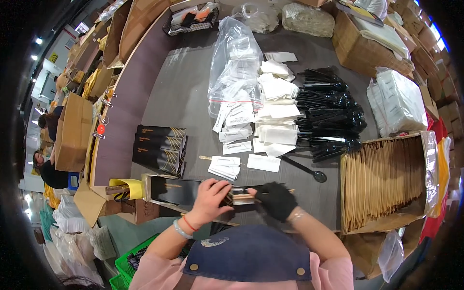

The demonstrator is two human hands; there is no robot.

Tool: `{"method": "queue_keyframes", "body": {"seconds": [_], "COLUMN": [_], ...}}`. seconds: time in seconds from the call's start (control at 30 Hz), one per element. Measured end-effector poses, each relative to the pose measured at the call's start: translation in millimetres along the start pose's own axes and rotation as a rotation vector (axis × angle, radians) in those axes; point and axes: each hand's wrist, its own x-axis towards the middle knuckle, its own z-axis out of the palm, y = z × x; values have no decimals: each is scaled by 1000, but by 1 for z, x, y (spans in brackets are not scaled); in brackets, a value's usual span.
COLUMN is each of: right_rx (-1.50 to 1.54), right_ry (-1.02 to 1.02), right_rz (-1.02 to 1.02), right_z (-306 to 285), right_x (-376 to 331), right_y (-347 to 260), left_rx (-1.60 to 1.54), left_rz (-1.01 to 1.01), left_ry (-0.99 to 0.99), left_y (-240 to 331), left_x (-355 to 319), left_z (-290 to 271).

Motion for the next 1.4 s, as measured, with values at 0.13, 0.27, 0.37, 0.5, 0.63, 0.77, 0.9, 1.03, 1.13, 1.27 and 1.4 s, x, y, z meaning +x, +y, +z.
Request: {"method": "queue_keyframes", "body": {"seconds": [0.13, 0.27, 0.37, 0.5, 0.63, 0.77, 0.9, 1.03, 1.13, 1.27, 1.4], "right_rx": [146, 252, 481, -119, -195, -231, -247, -280, -299, -334, -281], "right_ry": [211, 248, 286, 310, 41, 264, 239, 151, 70, 38, 8], "right_rz": [-83, 475, 290, 156, 224, 290, 427, 433, 415, 390, 312], "right_z": [10, 12, 39, -3, -9, -47, -50, -44, -47, -47, -35], "right_x": [3, -26, 16, 8, -3, -27, -27, -24, -19, -15, -8], "right_y": [-10, 7, -24, -27, -16, -19, -20, -33, -37, -39, -38], "left_rx": [64, 52, 61, 206, 185, 173, 264, -42, -130, -192, -245], "left_rz": [-5, 6, 22, 159, 173, 137, -134, -354, -452, -448, -508], "left_ry": [-57, -74, -75, -44, -373, -223, 111, 243, 294, 263, 247], "left_y": [14, 13, 17, 13, 23, -27, -62, -10, -17, -24, -17], "left_x": [16, 17, 28, 33, 52, 56, 26, 1, -9, -13, -11], "left_z": [-1, 3, 5, 6, -16, -79, -61, 2, 27, 25, 19]}}
